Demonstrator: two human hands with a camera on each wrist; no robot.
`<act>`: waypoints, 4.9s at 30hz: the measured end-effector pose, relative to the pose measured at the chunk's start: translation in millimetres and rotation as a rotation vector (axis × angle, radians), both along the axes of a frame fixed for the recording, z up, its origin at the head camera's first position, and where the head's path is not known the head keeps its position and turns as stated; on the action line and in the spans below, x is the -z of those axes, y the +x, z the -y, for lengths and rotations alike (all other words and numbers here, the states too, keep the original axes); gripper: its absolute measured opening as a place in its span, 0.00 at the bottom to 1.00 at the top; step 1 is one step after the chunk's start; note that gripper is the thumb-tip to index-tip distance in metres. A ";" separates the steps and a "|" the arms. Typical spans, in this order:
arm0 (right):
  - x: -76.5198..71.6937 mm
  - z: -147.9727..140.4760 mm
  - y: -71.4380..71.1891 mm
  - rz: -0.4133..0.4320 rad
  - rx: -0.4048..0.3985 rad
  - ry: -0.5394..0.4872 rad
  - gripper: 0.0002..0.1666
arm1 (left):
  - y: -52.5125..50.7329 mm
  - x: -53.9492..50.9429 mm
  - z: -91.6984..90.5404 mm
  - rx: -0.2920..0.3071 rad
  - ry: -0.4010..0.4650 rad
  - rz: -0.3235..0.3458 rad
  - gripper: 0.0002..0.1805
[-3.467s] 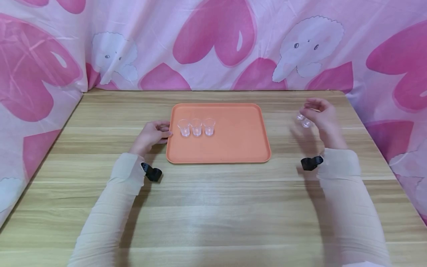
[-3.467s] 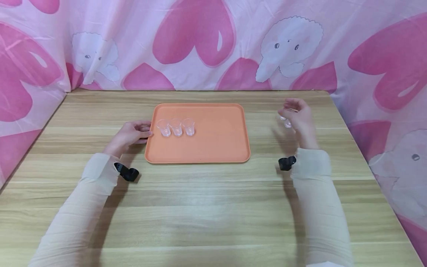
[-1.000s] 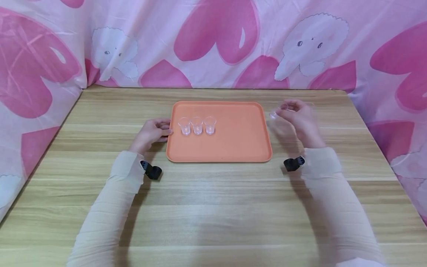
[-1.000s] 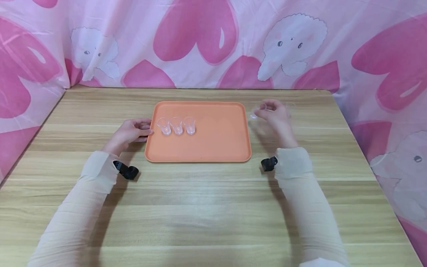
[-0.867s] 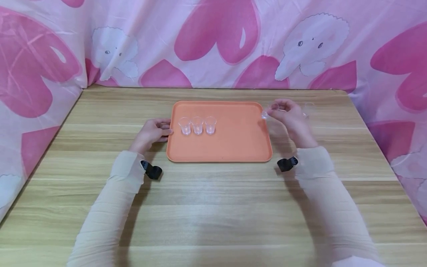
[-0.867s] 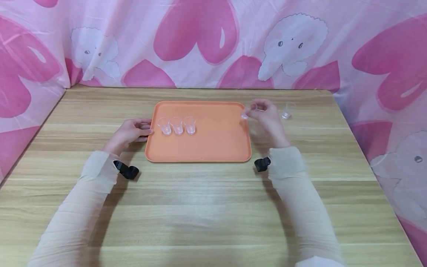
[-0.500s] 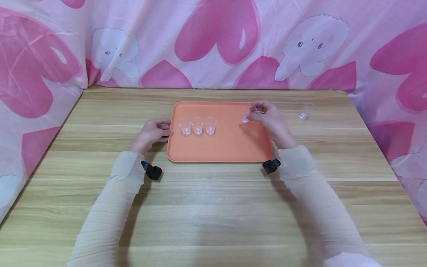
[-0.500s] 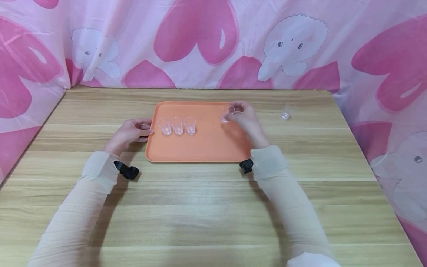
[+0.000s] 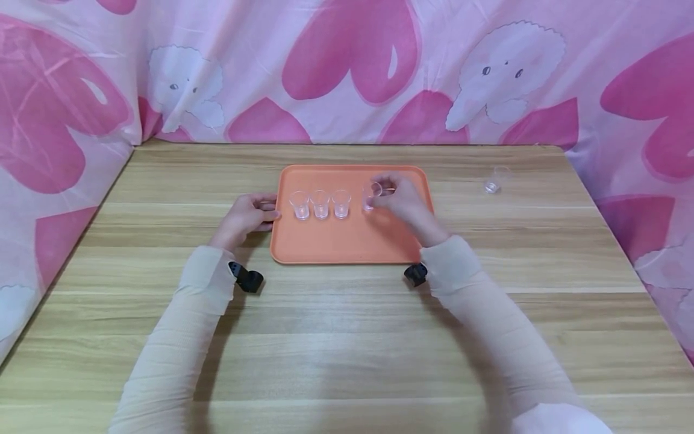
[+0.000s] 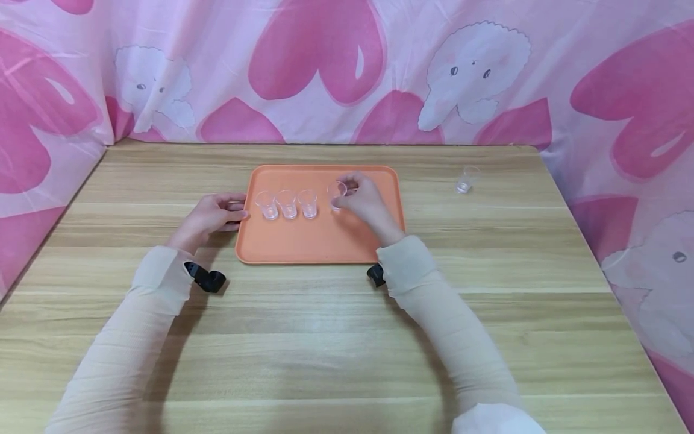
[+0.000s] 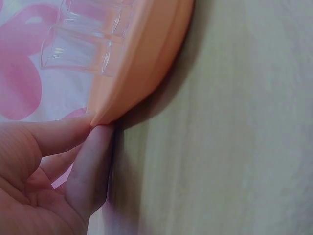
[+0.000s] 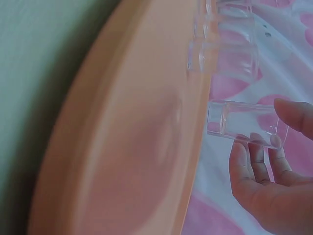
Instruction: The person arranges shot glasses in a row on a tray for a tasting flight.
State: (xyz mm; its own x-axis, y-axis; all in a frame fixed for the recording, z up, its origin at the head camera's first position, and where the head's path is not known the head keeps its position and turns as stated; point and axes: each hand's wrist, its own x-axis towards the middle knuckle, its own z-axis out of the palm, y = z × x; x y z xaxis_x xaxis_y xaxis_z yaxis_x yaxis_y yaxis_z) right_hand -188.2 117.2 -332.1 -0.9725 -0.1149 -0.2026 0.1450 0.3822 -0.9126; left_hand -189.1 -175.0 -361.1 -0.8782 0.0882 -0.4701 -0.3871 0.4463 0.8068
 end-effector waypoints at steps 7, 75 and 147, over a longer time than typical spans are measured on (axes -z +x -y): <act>5.4 8.8 2.3 0.039 -0.014 -0.013 0.28 | -1.1 2.1 0.0 -0.008 -0.014 0.003 0.29; -7.6 -170.1 -7.9 -0.235 0.564 -0.046 0.22 | -1.0 2.3 -1.8 -0.010 -0.009 0.000 0.29; -17.8 -130.3 -8.0 0.048 0.435 -0.307 0.15 | 1.8 0.7 -1.2 -0.022 -0.004 -0.016 0.28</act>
